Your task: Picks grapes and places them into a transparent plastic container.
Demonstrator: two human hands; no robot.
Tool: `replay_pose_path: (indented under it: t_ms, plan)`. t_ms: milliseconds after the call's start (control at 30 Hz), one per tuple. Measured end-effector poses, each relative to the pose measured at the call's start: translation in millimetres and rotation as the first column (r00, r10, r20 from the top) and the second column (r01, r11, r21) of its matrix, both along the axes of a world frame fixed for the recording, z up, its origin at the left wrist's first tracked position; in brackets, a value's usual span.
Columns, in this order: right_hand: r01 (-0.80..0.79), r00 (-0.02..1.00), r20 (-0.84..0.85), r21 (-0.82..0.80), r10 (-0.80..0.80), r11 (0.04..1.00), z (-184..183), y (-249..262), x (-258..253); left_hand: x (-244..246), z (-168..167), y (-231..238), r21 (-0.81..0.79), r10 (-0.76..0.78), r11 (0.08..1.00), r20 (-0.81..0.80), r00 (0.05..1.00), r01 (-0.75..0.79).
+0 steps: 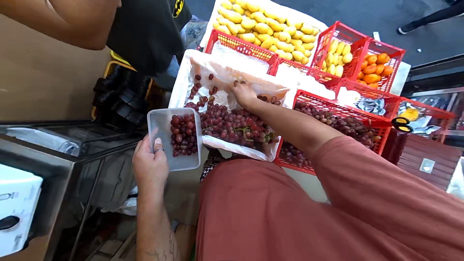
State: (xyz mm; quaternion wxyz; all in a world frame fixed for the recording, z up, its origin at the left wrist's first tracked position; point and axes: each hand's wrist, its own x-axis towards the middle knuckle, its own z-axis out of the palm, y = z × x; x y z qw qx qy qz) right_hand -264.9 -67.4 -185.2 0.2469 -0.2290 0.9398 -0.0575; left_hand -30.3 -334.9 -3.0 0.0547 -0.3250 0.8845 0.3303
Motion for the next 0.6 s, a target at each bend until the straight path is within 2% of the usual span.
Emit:
replay_pose_path:
  t_ms: [67,100,133,167,233,267,300,333,367,400,433,467,500,567,600]
  plan:
    - [0.020,0.999,0.033,-0.159,-0.015,0.987,4,4,-2,1,-1,-1,-0.001,0.007,1.000,0.010,1.000,-0.007]
    - [0.089,0.993,0.099,-0.276,-0.064,0.957,9,5,-3,1,-1,-1,0.007,0.014,1.000,0.014,1.000,-0.014]
    - [0.216,0.968,0.211,-0.407,-0.139,0.888,19,6,-2,2,-1,-1,0.014,0.017,1.000,0.011,1.000,-0.017]
    - [0.375,0.911,0.359,-0.515,-0.203,0.771,33,5,-2,2,-1,0,0.019,0.019,1.000,0.006,1.000,-0.019]
    - [0.616,0.770,0.617,-0.653,-0.161,0.440,77,-4,4,1,0,0,0.018,0.019,1.000,-0.005,1.000,-0.019]
    - [0.641,0.752,0.656,-0.704,-0.065,0.307,102,-15,10,1,1,-1,0.012,0.020,1.000,0.002,1.000,-0.020]
    - [0.610,0.771,0.634,-0.761,0.055,0.219,128,-27,18,1,2,-3,0.005,0.016,1.000,0.015,1.000,-0.017]
    - [0.532,0.813,0.558,-0.828,0.167,0.178,153,-40,29,1,2,-3,-0.004,0.007,1.000,0.028,1.000,-0.007]
    - [0.396,0.857,0.438,-0.897,0.272,0.196,175,-50,39,-1,2,-2,-0.013,-0.002,1.000,0.036,0.999,0.002]
    - [0.212,0.876,0.301,-0.942,0.377,0.261,192,-59,46,-4,3,-1,-0.020,-0.007,1.000,0.039,0.999,0.007]
    - [0.026,0.854,0.177,-0.954,0.489,0.300,202,-69,46,-6,3,0,-0.028,-0.010,1.000,0.033,0.999,0.010]
    - [-0.096,0.829,0.107,-0.940,0.548,0.328,207,-77,41,-8,4,1,-0.033,-0.017,0.999,0.021,1.000,0.017]
    - [-0.121,0.835,0.091,-0.932,0.543,0.341,206,-82,32,-8,5,2,-0.030,-0.020,0.999,0.017,1.000,0.021]
    - [-0.042,0.907,0.108,-0.939,0.407,0.343,190,-81,4,-6,3,0,-0.013,-0.024,1.000,0.018,1.000,0.024]
    - [-0.061,0.943,0.085,-0.906,0.321,0.419,184,-75,-8,-4,1,-1,-0.006,-0.018,1.000,0.015,1.000,0.018]
